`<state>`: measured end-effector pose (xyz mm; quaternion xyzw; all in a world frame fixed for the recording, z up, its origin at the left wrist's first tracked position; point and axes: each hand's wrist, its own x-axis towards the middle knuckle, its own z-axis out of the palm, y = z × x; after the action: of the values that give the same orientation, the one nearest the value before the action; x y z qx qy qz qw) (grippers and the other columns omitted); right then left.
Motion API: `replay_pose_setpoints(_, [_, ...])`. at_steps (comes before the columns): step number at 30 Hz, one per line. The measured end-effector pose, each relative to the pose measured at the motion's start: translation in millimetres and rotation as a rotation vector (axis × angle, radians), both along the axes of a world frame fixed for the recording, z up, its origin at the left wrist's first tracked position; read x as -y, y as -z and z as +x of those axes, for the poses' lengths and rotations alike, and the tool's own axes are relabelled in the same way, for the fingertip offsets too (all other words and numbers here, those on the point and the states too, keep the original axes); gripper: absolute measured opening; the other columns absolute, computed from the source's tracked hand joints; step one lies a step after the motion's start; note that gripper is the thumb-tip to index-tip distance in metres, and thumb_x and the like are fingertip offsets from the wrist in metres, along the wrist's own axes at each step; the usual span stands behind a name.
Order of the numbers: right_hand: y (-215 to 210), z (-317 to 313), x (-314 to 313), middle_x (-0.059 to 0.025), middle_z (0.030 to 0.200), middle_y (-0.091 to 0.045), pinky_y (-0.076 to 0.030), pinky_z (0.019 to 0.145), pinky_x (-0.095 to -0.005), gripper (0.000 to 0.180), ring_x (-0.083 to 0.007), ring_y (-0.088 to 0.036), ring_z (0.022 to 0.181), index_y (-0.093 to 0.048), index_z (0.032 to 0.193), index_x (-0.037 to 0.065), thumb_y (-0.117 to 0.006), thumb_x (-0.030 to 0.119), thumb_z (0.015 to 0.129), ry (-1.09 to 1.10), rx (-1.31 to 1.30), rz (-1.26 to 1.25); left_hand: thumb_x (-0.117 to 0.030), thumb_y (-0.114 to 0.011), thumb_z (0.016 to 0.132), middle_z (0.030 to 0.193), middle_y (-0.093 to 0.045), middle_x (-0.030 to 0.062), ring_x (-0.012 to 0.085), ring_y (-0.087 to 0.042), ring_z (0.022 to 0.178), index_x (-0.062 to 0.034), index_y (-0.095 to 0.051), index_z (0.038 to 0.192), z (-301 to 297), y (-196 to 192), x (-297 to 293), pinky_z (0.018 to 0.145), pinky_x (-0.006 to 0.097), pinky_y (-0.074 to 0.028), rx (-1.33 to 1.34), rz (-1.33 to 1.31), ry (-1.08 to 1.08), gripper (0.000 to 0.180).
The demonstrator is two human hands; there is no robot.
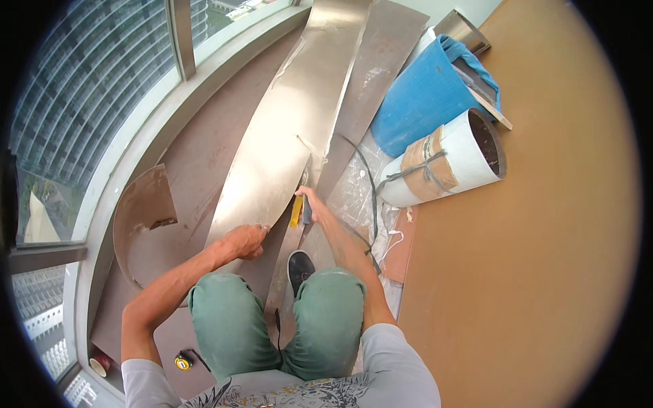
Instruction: The person sits on the floor and uses tin snips to cut a large, curved sheet of metal. They hold the sheet steady with one hand while cutting along its edge with the other, separating a strip from the main piece.
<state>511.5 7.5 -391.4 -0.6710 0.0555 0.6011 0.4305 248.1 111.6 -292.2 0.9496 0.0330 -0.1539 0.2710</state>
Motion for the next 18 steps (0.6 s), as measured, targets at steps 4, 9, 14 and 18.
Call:
replay_pose_setpoints(4, [-24.3, -10.3, 14.5, -0.0113, 0.1, -0.066, -0.05, 0.09, -0.0421, 0.043, -0.0261, -0.063, 0.092, -0.06, 0.104, 0.007, -0.067, 0.036, 0.073, 0.142, -0.213, 0.192, -0.014, -0.062, 0.078, 0.092, -0.068, 0.026, 0.04, -0.069, 0.085, 0.0065, -0.057, 0.109, -0.1, -17.0, -9.0, 0.077, 0.046, -0.056, -0.044, -0.055, 0.036, 0.038])
replay_pose_setpoints(9, [-35.8, -18.7, 19.0, -0.0119, 0.106, -0.063, -0.049, 0.093, -0.0422, 0.046, -0.027, -0.061, 0.098, -0.058, 0.109, 0.009, -0.069, 0.034, 0.072, 0.152, -0.213, 0.202, -0.015, -0.062, 0.078, 0.092, -0.068, 0.0252, 0.0405, -0.068, 0.087, 0.0079, -0.056, 0.11, 0.9, -10.1, -14.4, 0.077, 0.046, -0.055, -0.037, -0.103, 0.052, 0.039])
replay_pose_setpoints(14, [-21.7, -18.5, 10.8, -0.0122, 0.105, -0.064, -0.049, 0.093, -0.0412, 0.051, -0.0263, -0.063, 0.097, -0.059, 0.111, 0.006, -0.066, 0.036, 0.07, 0.138, -0.113, 0.072, -0.014, -0.065, 0.076, 0.09, -0.067, 0.0258, 0.0406, -0.068, 0.086, 0.0086, -0.056, 0.106, -6.8, -1.7, -14.7, 0.075, 0.045, -0.056, 0.025, -0.13, 0.026, 0.039])
replay_pose_setpoints(18, [7.5, -9.7, 16.1, -0.0138, 0.103, -0.066, -0.049, 0.093, -0.0401, 0.048, -0.0273, -0.064, 0.095, -0.06, 0.107, 0.002, -0.061, 0.032, 0.07, 0.128, -0.089, 0.042, -0.01, -0.062, 0.076, 0.091, -0.065, 0.0264, 0.0428, -0.067, 0.083, 0.0106, -0.05, 0.117, -0.8, -7.7, -18.6, 0.073, 0.046, -0.056, -0.085, -0.168, 0.049, 0.047])
